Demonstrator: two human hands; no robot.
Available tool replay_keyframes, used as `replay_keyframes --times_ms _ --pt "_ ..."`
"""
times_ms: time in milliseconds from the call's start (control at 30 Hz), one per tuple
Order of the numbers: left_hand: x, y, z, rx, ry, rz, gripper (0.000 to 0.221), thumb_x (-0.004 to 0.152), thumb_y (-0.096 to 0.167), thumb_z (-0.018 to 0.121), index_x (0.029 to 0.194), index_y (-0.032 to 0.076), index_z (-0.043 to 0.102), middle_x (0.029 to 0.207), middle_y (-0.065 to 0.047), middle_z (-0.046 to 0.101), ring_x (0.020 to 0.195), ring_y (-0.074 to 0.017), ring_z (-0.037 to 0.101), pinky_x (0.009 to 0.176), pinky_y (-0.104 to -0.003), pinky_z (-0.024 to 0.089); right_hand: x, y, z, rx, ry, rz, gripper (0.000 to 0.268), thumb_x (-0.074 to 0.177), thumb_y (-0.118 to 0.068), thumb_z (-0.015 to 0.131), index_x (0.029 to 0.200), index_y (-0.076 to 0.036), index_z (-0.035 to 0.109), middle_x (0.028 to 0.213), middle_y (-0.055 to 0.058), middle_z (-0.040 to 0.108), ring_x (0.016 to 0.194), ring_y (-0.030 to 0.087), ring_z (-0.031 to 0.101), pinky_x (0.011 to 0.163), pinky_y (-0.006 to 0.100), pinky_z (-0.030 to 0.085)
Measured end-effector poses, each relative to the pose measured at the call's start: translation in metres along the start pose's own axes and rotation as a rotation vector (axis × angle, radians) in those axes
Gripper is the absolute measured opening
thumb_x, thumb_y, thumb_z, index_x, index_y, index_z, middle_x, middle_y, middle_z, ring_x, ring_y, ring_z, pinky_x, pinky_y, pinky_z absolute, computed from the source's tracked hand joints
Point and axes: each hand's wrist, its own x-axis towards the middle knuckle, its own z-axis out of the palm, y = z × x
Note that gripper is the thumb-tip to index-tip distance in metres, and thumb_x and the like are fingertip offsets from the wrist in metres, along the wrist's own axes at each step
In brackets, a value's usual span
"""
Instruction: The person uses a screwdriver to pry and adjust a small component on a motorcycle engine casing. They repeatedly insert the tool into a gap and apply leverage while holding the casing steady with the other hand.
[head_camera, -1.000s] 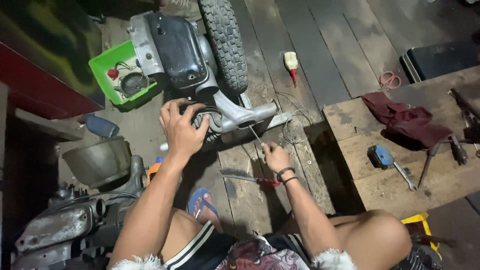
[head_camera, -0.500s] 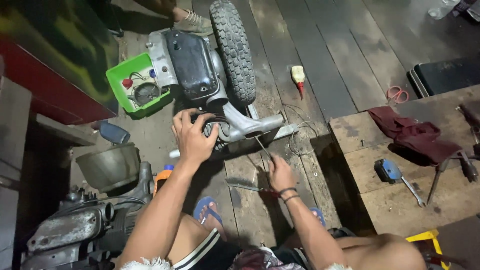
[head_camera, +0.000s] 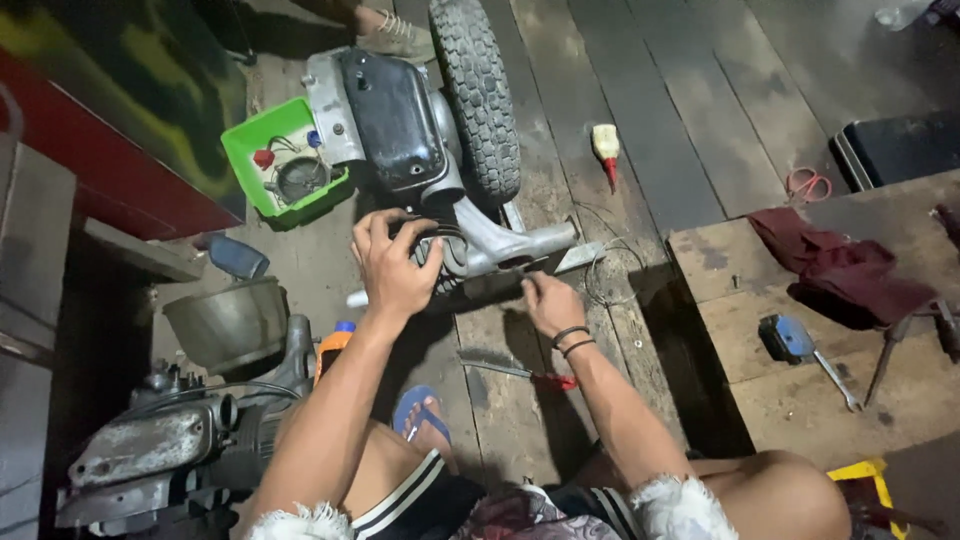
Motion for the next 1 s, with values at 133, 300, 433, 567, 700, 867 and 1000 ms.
replay_keyframes --times_ms 133,300,433,567,700,867,1000 --pt "-0.004 0.002 -0.004 0.002 -0.026 -0.007 0.024 0.083 0.036 0.077 0.105 0.032 0.073 0.115 -0.002 0.053 0.123 -0.0321 0.047 0.097 -0.046 0.040 -0.010 -0.016 0.010 0.086 -0.005 0.094 0.035 0.106 -0.039 0.049 0.114 -0.013 0.070 0.094 0.017 0.076 0.095 0.037 0.075 0.081 0.049 0.061" --pt "-0.002 0.002 -0.007 0.010 -0.044 0.002 0.022 0.084 0.034 0.076 0.106 0.029 0.073 0.114 -0.005 0.055 0.122 -0.0355 0.048 0.096 -0.051 0.041 0.003 -0.032 -0.010 0.048 -0.112 0.177 0.043 0.104 -0.043 0.046 0.123 -0.012 0.069 0.098 0.026 0.075 0.101 0.045 0.072 0.088 0.058 0.058" --pt "-0.014 0.001 -0.006 0.014 -0.068 -0.017 0.025 0.083 0.034 0.077 0.107 0.029 0.073 0.116 -0.005 0.055 0.123 -0.0361 0.048 0.096 -0.051 0.041 -0.009 -0.038 0.005 0.018 -0.156 0.254 0.047 0.104 -0.049 0.045 0.125 -0.014 0.068 0.099 0.026 0.075 0.103 0.044 0.072 0.089 0.056 0.058" --pt "-0.010 -0.001 -0.002 0.004 -0.027 -0.001 0.024 0.083 0.035 0.078 0.106 0.031 0.072 0.116 -0.001 0.054 0.122 -0.0319 0.047 0.102 -0.048 0.037 0.010 -0.027 0.012 0.041 -0.204 0.241 0.045 0.101 -0.051 0.044 0.125 -0.022 0.069 0.101 0.025 0.076 0.107 0.044 0.071 0.092 0.056 0.058" --pt "-0.004 0.000 -0.002 -0.018 -0.028 0.007 0.028 0.082 0.038 0.078 0.108 0.031 0.072 0.116 -0.003 0.054 0.122 -0.0339 0.046 0.103 -0.052 0.036 0.016 -0.025 0.001 0.044 -0.191 0.175 0.041 0.100 -0.043 0.048 0.125 -0.019 0.070 0.104 0.028 0.075 0.108 0.046 0.070 0.095 0.056 0.057" --pt "-0.004 -0.001 -0.001 0.003 -0.025 0.015 0.029 0.082 0.041 0.078 0.108 0.031 0.072 0.116 -0.003 0.054 0.121 -0.0334 0.047 0.105 -0.052 0.035 0.007 -0.020 -0.011 0.050 -0.157 0.157 0.040 0.103 -0.045 0.046 0.126 -0.021 0.068 0.104 0.026 0.075 0.106 0.047 0.071 0.094 0.058 0.057" --pt "-0.005 -0.002 -0.001 0.012 -0.031 0.017 0.030 0.082 0.040 0.077 0.110 0.032 0.072 0.116 -0.003 0.055 0.122 -0.0327 0.048 0.107 -0.053 0.033 0.003 -0.029 0.013 0.061 -0.186 0.295 0.043 0.103 -0.054 0.039 0.127 -0.029 0.064 0.103 0.024 0.076 0.108 0.045 0.071 0.095 0.056 0.057"
